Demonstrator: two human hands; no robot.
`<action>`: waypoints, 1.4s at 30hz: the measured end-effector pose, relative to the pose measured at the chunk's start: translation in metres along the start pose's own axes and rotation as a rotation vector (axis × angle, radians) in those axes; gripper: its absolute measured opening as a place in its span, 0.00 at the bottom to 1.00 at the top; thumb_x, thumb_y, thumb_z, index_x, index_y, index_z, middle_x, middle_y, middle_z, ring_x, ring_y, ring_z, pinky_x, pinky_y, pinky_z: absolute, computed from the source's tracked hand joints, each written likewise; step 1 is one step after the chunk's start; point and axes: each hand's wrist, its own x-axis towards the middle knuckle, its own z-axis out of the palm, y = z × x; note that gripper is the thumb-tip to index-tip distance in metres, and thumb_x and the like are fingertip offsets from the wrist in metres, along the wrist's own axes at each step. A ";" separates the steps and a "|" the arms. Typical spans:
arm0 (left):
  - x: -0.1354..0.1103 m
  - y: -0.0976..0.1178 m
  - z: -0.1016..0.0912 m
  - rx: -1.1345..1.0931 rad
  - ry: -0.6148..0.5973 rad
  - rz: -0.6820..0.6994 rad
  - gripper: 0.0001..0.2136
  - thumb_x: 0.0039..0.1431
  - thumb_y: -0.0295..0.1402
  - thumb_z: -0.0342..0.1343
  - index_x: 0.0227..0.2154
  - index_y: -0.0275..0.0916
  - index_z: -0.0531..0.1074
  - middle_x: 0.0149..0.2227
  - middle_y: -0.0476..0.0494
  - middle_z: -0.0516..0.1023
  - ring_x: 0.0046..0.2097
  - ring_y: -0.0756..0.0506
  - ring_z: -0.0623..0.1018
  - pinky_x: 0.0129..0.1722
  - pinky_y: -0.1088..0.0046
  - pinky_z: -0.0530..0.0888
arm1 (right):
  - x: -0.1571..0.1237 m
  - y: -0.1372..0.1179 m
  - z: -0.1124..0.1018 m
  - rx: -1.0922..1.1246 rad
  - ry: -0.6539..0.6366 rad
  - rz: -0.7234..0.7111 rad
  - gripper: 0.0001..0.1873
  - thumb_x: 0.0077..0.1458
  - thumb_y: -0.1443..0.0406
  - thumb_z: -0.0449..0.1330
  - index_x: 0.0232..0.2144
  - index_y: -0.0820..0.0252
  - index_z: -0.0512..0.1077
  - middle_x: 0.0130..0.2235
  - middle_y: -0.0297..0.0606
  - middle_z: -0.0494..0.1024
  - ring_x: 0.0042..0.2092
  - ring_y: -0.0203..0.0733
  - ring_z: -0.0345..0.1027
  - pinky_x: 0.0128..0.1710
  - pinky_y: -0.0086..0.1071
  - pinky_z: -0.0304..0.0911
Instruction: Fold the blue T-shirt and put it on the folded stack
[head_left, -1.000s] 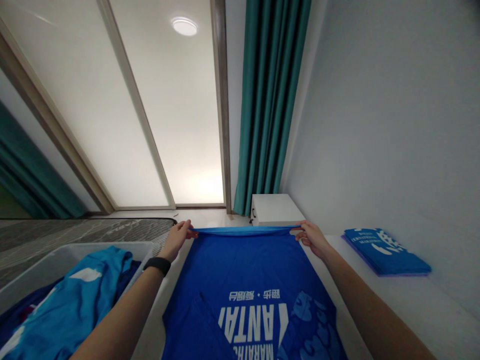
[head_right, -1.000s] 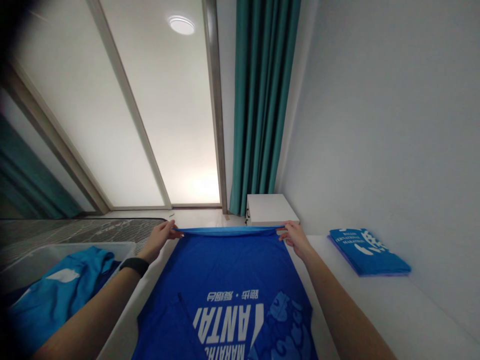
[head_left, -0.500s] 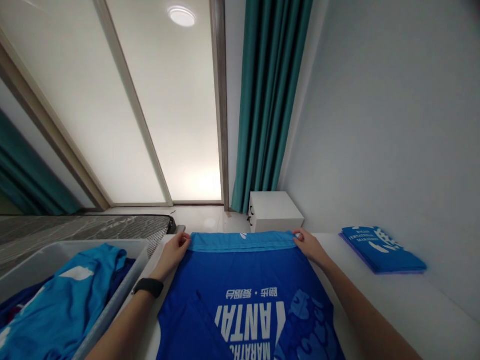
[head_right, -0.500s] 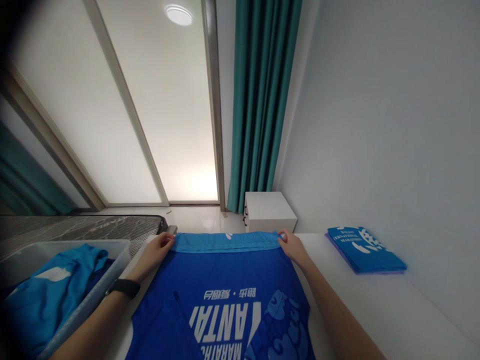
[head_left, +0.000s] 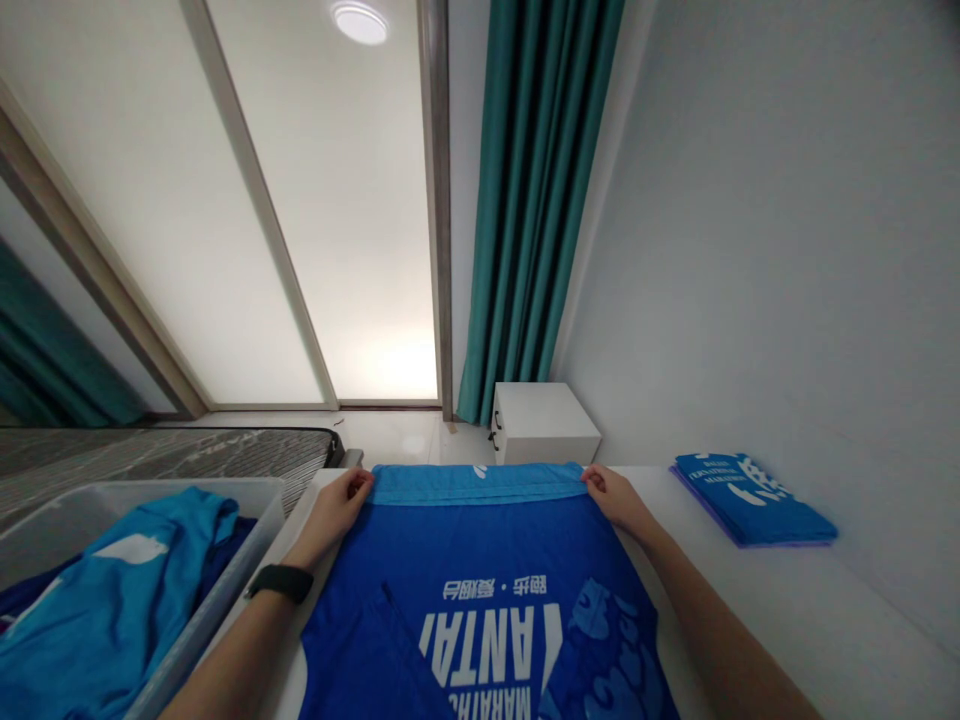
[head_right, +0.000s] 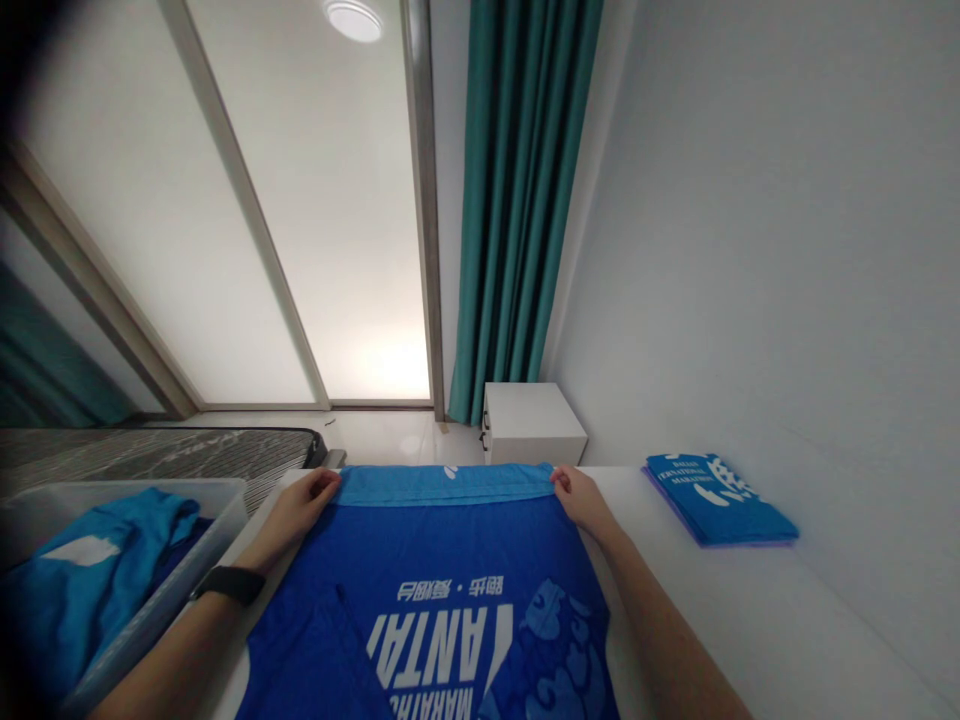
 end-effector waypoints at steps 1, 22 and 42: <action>0.000 -0.001 0.001 0.005 0.004 0.001 0.17 0.53 0.49 0.49 0.31 0.40 0.72 0.28 0.44 0.78 0.32 0.42 0.77 0.33 0.69 0.70 | 0.000 0.000 0.000 0.000 0.001 0.000 0.07 0.48 0.67 0.51 0.28 0.56 0.69 0.23 0.31 0.69 0.27 0.40 0.65 0.29 0.30 0.57; -0.008 -0.008 -0.016 0.047 -0.126 0.203 0.11 0.51 0.37 0.53 0.34 0.38 0.75 0.32 0.45 0.73 0.34 0.45 0.73 0.37 0.68 0.71 | -0.004 0.013 0.004 -0.109 0.026 -0.180 0.09 0.49 0.62 0.51 0.28 0.56 0.70 0.30 0.37 0.71 0.30 0.42 0.64 0.33 0.35 0.61; -0.013 -0.005 -0.019 0.213 -0.158 0.317 0.11 0.56 0.36 0.53 0.37 0.39 0.77 0.36 0.42 0.74 0.39 0.43 0.75 0.44 0.65 0.71 | -0.007 0.018 0.014 -0.137 0.124 -0.226 0.10 0.49 0.62 0.49 0.28 0.56 0.69 0.30 0.38 0.71 0.31 0.43 0.65 0.34 0.36 0.61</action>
